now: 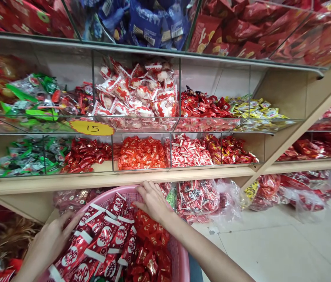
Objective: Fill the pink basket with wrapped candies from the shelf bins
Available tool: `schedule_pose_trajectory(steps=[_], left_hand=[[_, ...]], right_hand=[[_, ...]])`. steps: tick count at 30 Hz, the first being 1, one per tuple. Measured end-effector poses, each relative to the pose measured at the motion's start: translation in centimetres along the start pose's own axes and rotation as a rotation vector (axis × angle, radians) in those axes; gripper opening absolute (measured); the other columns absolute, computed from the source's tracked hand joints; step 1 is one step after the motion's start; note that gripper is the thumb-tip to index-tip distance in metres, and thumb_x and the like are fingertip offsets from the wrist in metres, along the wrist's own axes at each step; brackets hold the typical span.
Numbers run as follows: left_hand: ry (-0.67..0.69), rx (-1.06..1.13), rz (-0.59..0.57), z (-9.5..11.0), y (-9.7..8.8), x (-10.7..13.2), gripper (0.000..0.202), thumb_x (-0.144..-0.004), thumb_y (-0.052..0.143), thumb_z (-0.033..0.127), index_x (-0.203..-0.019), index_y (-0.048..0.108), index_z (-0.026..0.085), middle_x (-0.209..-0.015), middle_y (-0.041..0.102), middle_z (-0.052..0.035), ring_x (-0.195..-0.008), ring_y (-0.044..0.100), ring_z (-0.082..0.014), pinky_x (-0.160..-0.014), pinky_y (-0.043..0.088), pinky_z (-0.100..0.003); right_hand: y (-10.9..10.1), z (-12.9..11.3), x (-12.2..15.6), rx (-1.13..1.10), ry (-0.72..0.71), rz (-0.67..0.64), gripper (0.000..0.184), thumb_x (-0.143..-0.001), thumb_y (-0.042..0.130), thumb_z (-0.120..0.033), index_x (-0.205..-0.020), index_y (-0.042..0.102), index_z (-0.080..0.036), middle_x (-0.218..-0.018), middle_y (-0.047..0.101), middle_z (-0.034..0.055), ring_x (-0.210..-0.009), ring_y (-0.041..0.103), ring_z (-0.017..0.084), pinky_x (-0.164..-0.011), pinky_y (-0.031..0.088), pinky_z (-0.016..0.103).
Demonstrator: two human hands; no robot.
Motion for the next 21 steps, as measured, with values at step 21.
schedule_pose_trajectory(steps=[21], left_hand=[[-0.004, 0.048, -0.034, -1.4, 1.3, -0.9, 0.040, -0.088, 0.024, 0.047, -0.106, 0.054, 0.027, -0.093, 0.070, -0.0101, -0.096, 0.063, -0.0318, -0.068, 0.044, -0.032]], right_hand=[[-2.9, 6.1, -12.2, 0.074, 0.741, -0.031, 0.043, -0.077, 0.052, -0.046, -0.105, 0.050, -0.013, -0.100, 0.063, 0.0179, -0.093, 0.060, 0.029, -0.068, 0.042, 0.033]])
Point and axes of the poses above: each hand's wrist, its own x-axis away from the middle knuckle, its own y-axis out of the palm, z = x × y, the point moved 2 cm from there along -x, towards the middle knuckle
